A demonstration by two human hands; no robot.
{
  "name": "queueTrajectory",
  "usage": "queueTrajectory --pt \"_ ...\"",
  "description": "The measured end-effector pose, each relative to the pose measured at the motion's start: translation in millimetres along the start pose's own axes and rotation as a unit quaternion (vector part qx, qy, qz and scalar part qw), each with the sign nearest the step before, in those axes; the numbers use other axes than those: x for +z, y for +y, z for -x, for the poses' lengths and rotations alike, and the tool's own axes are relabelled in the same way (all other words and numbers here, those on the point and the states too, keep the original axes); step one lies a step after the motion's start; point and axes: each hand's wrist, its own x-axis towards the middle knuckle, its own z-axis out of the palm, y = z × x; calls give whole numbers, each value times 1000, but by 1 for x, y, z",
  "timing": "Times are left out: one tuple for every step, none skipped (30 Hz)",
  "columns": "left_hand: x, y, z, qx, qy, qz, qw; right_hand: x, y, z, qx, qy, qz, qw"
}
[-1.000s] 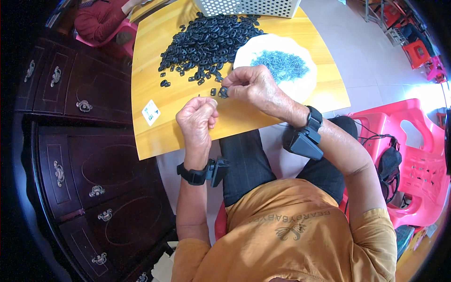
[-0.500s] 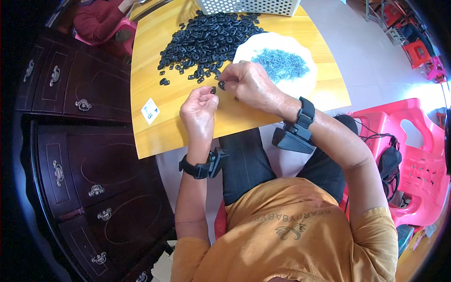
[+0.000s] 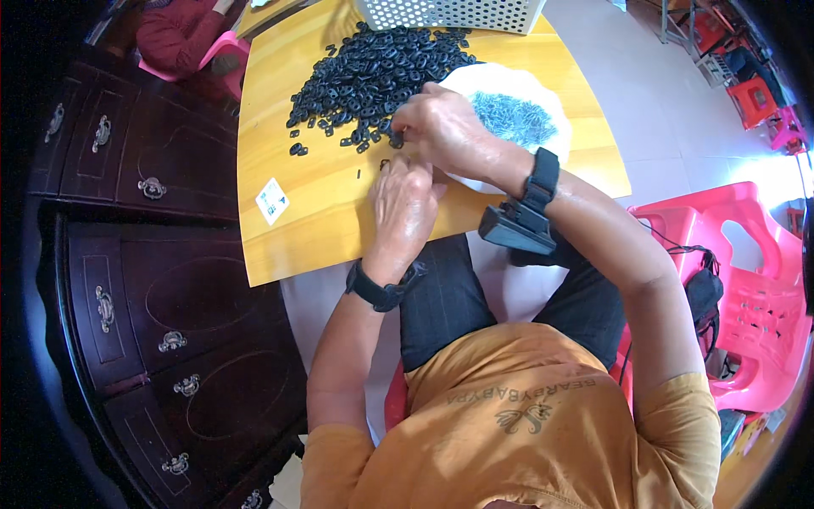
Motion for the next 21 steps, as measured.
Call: queueTrajectory --pt "-2 0 2 -12 -7 15 1000 2 -1 -3 -34 -18 39 999" --pt "-4 -1 5 -25 -13 31 999 3 -1 -5 -66 -51 61 995" --pt "-5 -1 8 -22 -16 31 999 7 0 -6 -63 -49 62 995" --pt "-6 -2 12 -94 -19 122 988 12 2 -7 -92 -55 89 990" --pt "-8 -3 14 -167 -23 211 963 15 5 -5 -120 -61 117 984" --pt "-12 -5 18 -182 0 293 939 17 3 -5 -127 -42 120 984" --pt "-18 -9 20 -183 -1 291 939 18 3 -4 -127 -41 118 984" --pt "-26 -11 22 -255 -3 411 875 17 3 -2 -126 -30 91 987" --pt "-31 -14 24 -321 -3 522 790 15 2 -2 -126 -19 64 990" --pt "-32 -15 27 -308 13 563 766 12 1 2 -127 -20 63 990" --pt "-35 -13 29 -309 14 563 766 7 1 9 -88 8 24 996" --pt "-39 -10 29 -325 26 590 738 -2 -2 16 -46 38 -11 998" --pt "-40 -7 30 -341 36 617 709 -10 -2 24 -45 37 -9 998" --pt "-40 -6 32 -340 34 619 707 -18 -3 33 -18 64 -45 997" --pt "-39 -3 32 -332 38 618 712 -29 0 44 12 94 -76 993" --pt "-39 0 33 -324 45 616 716 -37 4 53 33 101 -82 991" --pt "-39 3 34 -322 42 620 714 -46 9 60 35 102 -77 991" --pt "-39 4 35 -324 46 609 722 -53 13 68 83 95 -75 989" --pt "-40 5 36 -325 51 598 731 -60 16 74 130 89 -73 985" --pt "-38 4 38 -313 32 584 748 -66 24 79 143 79 -71 984" --pt "-38 6 38 -311 28 588 747 -69 27 84 146 80 -66 984"
